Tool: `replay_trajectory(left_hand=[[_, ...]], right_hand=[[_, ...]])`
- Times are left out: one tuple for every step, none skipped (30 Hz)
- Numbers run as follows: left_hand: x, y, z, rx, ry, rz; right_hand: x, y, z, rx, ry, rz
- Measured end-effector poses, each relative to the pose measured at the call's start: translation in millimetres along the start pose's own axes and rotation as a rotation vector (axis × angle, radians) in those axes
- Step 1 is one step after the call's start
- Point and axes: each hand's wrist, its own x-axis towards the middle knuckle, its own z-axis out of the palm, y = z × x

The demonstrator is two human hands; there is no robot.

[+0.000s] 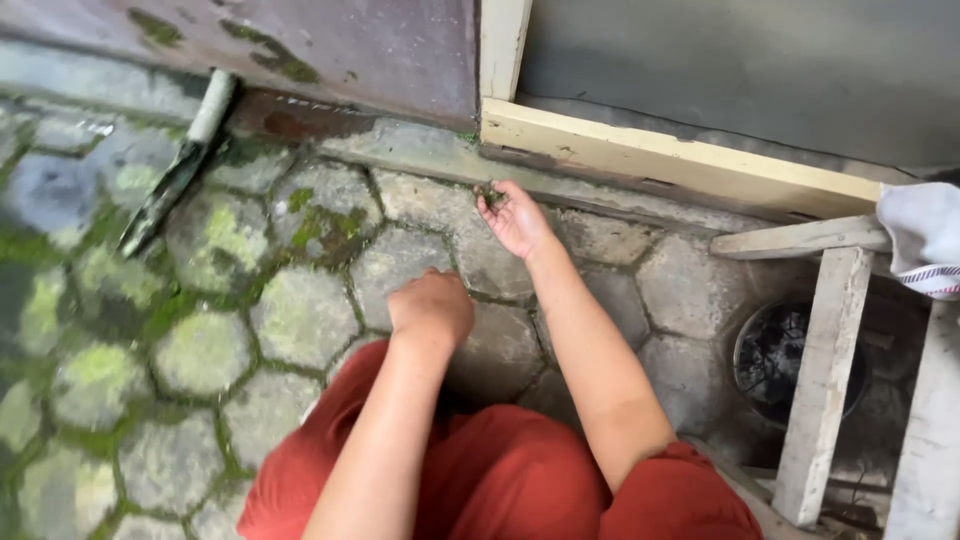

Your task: Picking small plants and moss from the crevices of a stone pavement and a wall.

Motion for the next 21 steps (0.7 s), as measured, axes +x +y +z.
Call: replay_trajectory(left_hand=[[8, 2, -4, 0.006, -0.004, 0.022], [17, 2, -8, -0.001, -0.021, 0.045], [24, 1, -12, -0.011, -0.038, 0.061], [30, -1, -17, -0.01, -0.042, 0.077], [36, -3, -20, -0.023, -0.048, 0.11], [41, -5, -23, -0.037, -0.054, 0.144], [48, -11, -26, -0.044, -0.062, 0.151], [55, -17, -28, -0.049, -0.068, 0.177], [62, -22, -32, -0.048, -0.072, 0.206], [71, -30, -33, -0.05, -0.076, 0.216], [80, -36, -35, -0.055, -0.071, 0.239], [88, -42, -37, -0.061, -0.065, 0.262], [93, -48, -40, -0.057, -0.073, 0.277], [97, -54, -43, -0.083, -0.072, 0.293], [101, -60, -47, -0.107, -0.07, 0.308], [105, -67, -49, -0.102, -0.077, 0.322], [109, -74, -52, -0.136, -0.08, 0.333], [113, -81, -56, -0.169, -0.085, 0.343], [114, -90, -61, -0.165, -0.086, 0.354], [115, -99, -65, -0.197, -0.091, 0.355], [116, -108, -70, -0.228, -0.095, 0.354]], right_hand=[[8, 0, -6, 0.003, 0.014, -0.019], [17, 0, -11, -0.053, -0.039, -0.039], [27, 3, -15, -0.112, -0.094, -0.052], [33, 3, -15, -0.113, -0.083, -0.064], [39, 3, -17, -0.167, -0.052, -0.095], [44, 5, -18, -0.221, -0.021, -0.126], [53, 8, -19, -0.228, -0.011, -0.126], [61, 10, -20, -0.266, 0.014, -0.175], [70, 12, -20, -0.301, 0.038, -0.229], [75, 17, -11, -0.304, 0.048, -0.234], [80, 22, -4, -0.288, 0.066, -0.23], [84, 26, 3, -0.273, 0.084, -0.226], [101, 33, -4, -0.271, 0.098, -0.234], [117, 39, -13, -0.194, 0.141, -0.269], [133, 46, -21, -0.116, 0.181, -0.305], [146, 53, -23, -0.113, 0.193, -0.315], [160, 58, -25, -0.095, 0.281, -0.401], [173, 62, -27, -0.077, 0.369, -0.486], [180, 67, -22, -0.075, 0.375, -0.496], [187, 71, -18, -0.22, 0.554, -0.626], [195, 76, -12, -0.365, 0.735, -0.749]])
